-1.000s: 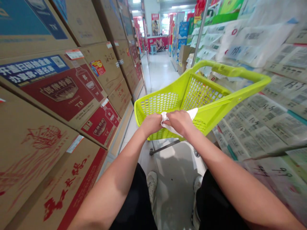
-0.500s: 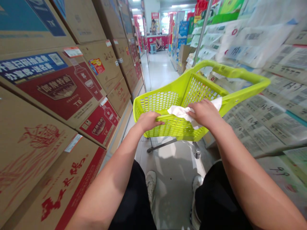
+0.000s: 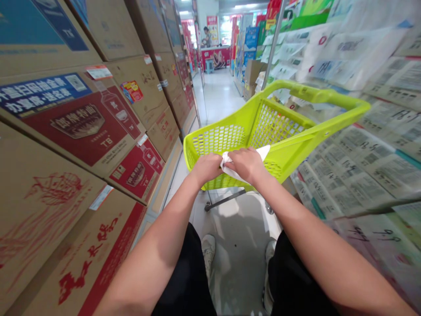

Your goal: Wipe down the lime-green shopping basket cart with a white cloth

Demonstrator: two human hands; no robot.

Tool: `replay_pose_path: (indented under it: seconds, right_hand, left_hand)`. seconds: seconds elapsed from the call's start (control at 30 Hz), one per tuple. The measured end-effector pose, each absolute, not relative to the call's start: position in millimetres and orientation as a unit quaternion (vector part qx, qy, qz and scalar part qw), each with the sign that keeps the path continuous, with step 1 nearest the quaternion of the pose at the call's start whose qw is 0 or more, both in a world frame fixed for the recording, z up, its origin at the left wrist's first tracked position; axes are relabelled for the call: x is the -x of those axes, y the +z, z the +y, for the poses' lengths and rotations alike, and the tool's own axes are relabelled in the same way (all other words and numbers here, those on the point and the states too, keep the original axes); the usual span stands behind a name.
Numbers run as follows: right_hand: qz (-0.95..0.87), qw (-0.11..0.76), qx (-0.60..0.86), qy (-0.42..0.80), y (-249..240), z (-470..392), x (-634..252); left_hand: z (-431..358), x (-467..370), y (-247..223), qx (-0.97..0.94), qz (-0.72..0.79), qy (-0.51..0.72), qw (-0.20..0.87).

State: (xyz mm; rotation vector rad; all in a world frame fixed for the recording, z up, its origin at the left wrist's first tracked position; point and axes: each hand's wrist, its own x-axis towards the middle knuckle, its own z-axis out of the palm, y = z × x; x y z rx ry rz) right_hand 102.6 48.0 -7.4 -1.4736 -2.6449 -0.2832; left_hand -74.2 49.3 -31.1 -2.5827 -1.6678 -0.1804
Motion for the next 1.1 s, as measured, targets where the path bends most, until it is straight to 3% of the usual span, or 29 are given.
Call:
replay_pose_path:
  seconds: [0.47, 0.7, 0.9, 1.1]
  right_hand:
    - [-0.812, 0.139, 0.54, -0.171, -3, 71, -201]
    - [-0.838, 0.035, 0.531, -0.119, 3, 53, -142]
    - [-0.857, 0.084, 0.5, -0.089, -8, 41, -95]
    - [-0.852, 0.124, 0.498, -0.103, -15, 54, -126]
  left_hand:
    - [55, 88, -31, 0.843, -0.534, -0.058, 0.008]
    - [53, 75, -34, 0.84, -0.537, -0.067, 0.032]
    - [51, 75, -31, 0.838, -0.542, -0.061, 0.019]
    - [57, 89, -32, 0.838, -0.542, -0.059, 0.019]
